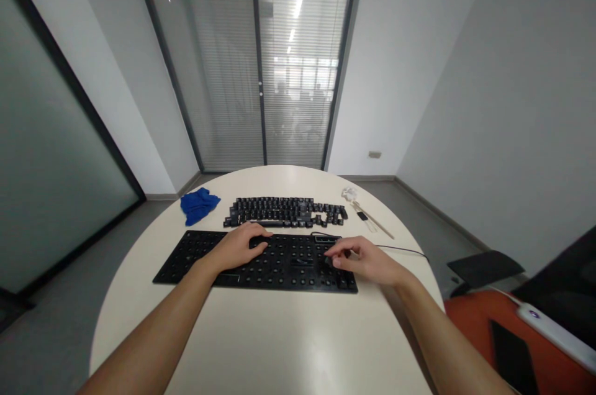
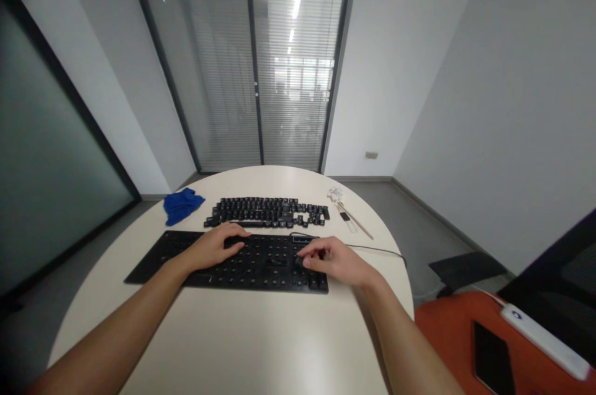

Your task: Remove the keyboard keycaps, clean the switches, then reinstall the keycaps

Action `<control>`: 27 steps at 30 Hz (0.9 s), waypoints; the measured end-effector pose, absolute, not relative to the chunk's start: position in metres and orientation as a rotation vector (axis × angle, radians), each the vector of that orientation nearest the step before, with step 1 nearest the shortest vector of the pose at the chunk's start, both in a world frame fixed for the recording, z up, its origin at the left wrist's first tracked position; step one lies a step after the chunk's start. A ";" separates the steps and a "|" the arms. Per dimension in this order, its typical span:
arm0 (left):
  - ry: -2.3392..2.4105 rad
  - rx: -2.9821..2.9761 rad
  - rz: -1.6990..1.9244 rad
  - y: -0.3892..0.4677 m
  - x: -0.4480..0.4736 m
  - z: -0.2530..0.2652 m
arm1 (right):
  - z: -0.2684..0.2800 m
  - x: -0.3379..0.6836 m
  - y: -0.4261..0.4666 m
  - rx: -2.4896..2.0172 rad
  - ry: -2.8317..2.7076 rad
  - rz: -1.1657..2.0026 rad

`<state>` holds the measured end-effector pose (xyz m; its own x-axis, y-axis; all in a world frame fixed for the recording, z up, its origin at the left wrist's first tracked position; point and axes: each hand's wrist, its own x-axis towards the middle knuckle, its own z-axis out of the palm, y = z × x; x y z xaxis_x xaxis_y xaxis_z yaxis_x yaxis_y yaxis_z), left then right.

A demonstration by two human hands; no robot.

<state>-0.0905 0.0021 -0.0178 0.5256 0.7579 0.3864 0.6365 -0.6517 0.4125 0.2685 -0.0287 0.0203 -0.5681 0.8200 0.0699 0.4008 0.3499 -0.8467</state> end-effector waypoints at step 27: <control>1.176 2.538 0.810 0.002 -0.090 -0.018 | 0.027 0.261 -0.035 -0.941 -2.389 0.970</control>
